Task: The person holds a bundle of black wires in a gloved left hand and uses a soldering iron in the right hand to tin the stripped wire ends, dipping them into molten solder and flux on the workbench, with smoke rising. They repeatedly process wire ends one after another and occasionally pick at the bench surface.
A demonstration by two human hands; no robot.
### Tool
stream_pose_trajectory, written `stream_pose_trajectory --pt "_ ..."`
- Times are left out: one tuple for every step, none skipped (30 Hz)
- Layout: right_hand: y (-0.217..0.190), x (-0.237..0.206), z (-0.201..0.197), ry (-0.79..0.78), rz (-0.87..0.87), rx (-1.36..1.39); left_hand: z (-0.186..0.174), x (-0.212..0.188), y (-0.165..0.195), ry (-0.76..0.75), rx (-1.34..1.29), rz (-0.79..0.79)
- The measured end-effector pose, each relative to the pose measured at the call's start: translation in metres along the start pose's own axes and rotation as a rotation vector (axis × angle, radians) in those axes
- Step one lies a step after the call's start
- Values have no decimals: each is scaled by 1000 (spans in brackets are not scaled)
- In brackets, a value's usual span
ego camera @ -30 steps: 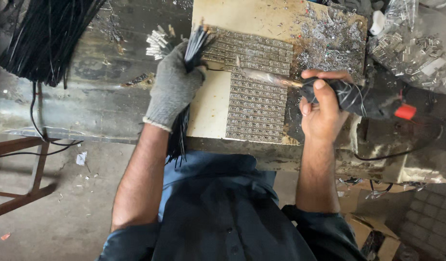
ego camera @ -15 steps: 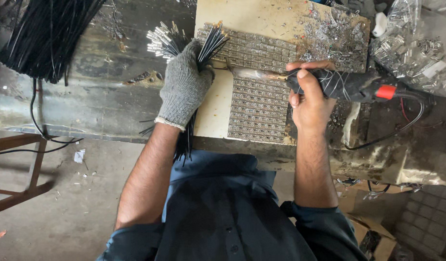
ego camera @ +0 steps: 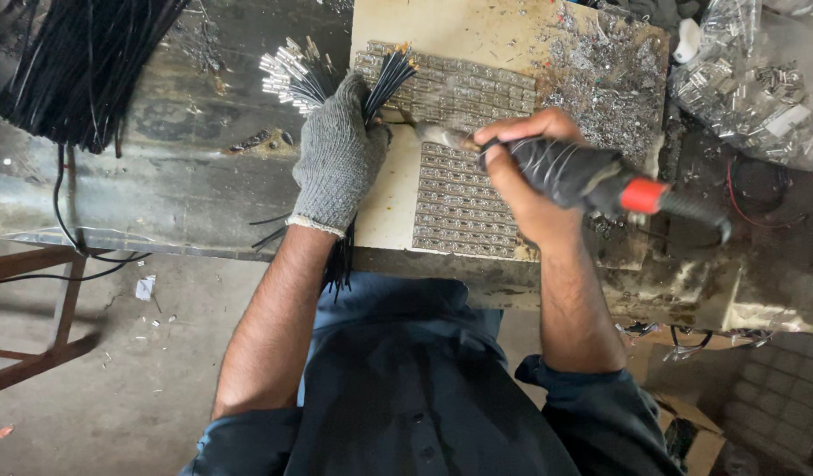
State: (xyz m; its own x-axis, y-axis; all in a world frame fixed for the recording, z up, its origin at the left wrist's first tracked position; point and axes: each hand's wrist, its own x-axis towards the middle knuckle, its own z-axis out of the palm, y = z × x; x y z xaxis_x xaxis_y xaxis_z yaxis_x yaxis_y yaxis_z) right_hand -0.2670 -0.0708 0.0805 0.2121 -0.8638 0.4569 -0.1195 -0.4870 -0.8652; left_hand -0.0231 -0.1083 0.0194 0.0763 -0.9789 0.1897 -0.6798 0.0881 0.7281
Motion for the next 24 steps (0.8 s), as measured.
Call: stream_pose_trajectory --pt "-1 -2 0 92 69 63 0 0 0 0 -1 -2" --pt "-2 -4 -1 185 139 124 0 0 -1 -2 -3 -3" --pt "-2 -7 -4 262 93 183 1 0 -1 1 -7 1" --pt "-2 -11 -8 334 49 243 1 1 -1 6 -13 1" --pt "-3 -17 -12 405 13 304 1 0 -1 6 -17 -5" --pt "-2 -22 -17 428 1 319 2 1 -1 16 -10 -2" --pt "0 -27 -23 452 -17 332 1 1 0 29 -6 6" --pt "1 -32 -31 474 -35 343 0 1 2 43 -3 14" --pt "3 -36 -39 485 -28 346 -3 0 3 4 -43 -27" --pt "5 -40 -46 497 -19 350 -9 -2 4 -38 -81 -68" --pt "5 -46 -55 510 -8 355 -15 -4 6 -82 -117 -110" --pt "3 -52 -67 530 0 349 -26 -9 5 -33 -250 -66" --pt "-3 -60 -82 551 8 341 -38 -15 2 15 -383 -21" --pt "-9 -68 -97 575 17 330 -53 -22 -4 73 -380 21" --pt "-16 -75 -112 626 67 344 -69 -28 -10 126 -378 63" --pt "-22 -82 -127 675 117 358 -78 -30 -15 186 -448 -79" --pt "-24 -87 -135 724 170 372 -86 -32 -20 241 -516 -228" --pt "-23 -92 -138 744 189 321 -88 -33 -23 217 -373 -221" --pt "-20 -93 -140 764 203 272 -89 -32 -26 195 -232 -207" --pt "-16 -92 -140 780 212 226 -87 -31 -28 178 -90 -187" --pt "-12 -91 -138 773 204 187 -82 -33 -27 89 -207 -201" --pt "-7 -88 -134 762 195 152 -75 -35 -25 2 -322 -214" --pt "-3 -85 -129 753 185 120 -70 -36 -25 -85 -435 -224" --pt "-1 -83 -124 762 209 106 -68 -36 -25 -54 -400 -152"
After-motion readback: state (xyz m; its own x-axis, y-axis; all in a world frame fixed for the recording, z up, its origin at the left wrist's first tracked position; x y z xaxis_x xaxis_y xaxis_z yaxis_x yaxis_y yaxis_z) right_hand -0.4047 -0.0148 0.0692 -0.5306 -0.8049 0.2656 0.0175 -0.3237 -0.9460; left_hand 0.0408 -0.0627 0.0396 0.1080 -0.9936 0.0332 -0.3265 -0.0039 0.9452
